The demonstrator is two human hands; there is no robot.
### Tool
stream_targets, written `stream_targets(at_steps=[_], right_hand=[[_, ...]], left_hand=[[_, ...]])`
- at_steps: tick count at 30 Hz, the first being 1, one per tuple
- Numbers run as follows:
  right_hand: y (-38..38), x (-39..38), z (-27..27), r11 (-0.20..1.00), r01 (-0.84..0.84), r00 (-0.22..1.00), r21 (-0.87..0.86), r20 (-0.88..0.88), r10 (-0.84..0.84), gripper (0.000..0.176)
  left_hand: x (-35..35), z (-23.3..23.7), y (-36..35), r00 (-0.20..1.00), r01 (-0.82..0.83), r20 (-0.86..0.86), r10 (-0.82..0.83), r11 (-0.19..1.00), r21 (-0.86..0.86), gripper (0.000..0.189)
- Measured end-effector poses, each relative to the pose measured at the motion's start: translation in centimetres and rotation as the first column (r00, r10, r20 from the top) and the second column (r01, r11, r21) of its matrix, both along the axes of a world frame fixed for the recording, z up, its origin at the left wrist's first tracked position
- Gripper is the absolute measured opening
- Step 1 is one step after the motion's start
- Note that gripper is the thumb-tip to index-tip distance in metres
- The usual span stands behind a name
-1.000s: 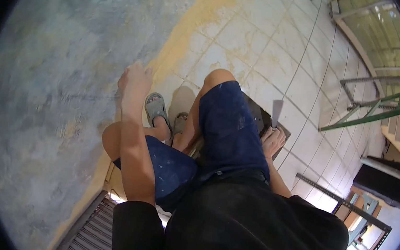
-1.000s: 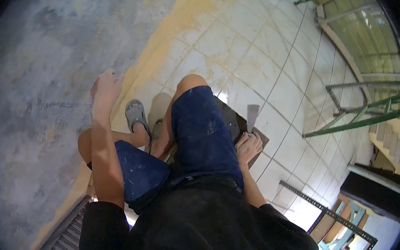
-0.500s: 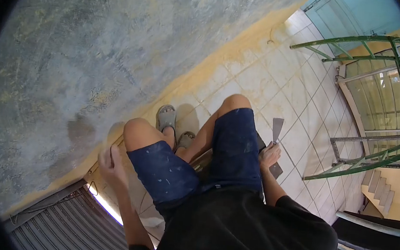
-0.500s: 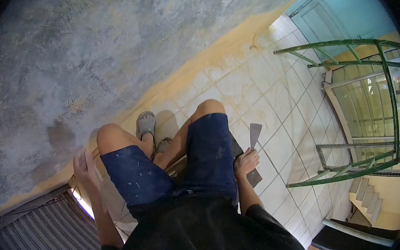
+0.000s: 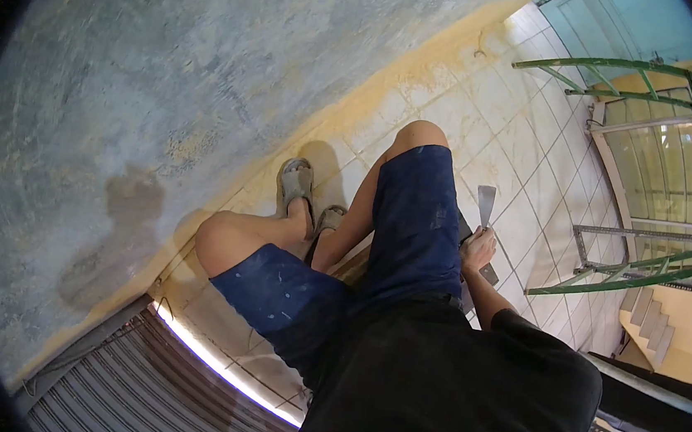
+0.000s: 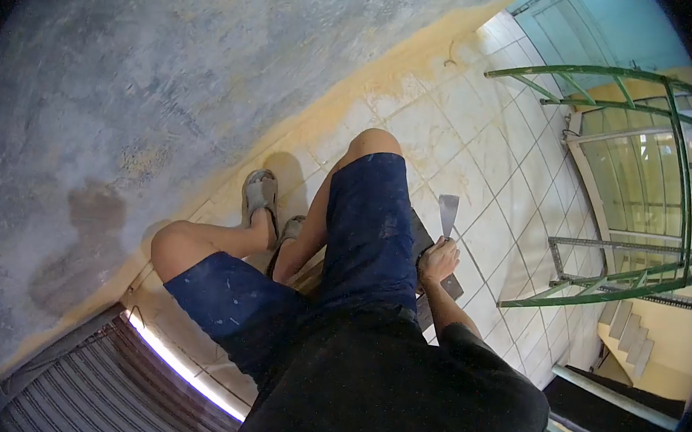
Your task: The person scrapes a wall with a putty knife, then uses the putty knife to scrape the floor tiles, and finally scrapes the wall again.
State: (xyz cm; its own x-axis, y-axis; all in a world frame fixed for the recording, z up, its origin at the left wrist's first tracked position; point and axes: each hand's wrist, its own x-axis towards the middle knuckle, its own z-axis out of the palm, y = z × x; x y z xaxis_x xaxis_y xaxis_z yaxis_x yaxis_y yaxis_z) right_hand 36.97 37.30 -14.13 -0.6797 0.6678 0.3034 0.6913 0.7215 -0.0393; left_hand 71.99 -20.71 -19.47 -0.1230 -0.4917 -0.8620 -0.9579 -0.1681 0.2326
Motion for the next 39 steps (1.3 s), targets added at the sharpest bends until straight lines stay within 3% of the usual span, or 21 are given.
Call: stream_targets(at_steps=[8, 21, 32, 39], right_hand=[[0.8, 0.1, -0.7, 1.0, -0.017, 1.0, 0.001, -0.011, 0.017, 0.026], [1.3, -0.1, -1.3, 0.999, -0.015, 0.999, -0.033, -0.041, 0.013, 0.024], [1.2, 0.1, -0.6, 0.988, 0.035, 0.999, -0.151, -0.035, -0.04, 0.023], [1.4, 0.3, -0.8, 0.993, 0.037, 0.998, -0.116, -0.041, -0.042, 0.024]], left_hand=[[2.7, 4.7, 0.8, 0.997, -0.077, 0.029, 0.077, 0.997, 0.003, 0.044], [-1.6, 7.9, 6.8, 0.991, -0.132, -0.013, 0.133, 0.99, 0.055, 0.043], [-4.6, 8.9, 6.1, 0.997, -0.049, -0.05, 0.055, 0.993, 0.105, 0.042], [-6.8, 8.7, 2.2, 0.994, 0.033, -0.107, -0.017, 0.988, 0.15, 0.041]])
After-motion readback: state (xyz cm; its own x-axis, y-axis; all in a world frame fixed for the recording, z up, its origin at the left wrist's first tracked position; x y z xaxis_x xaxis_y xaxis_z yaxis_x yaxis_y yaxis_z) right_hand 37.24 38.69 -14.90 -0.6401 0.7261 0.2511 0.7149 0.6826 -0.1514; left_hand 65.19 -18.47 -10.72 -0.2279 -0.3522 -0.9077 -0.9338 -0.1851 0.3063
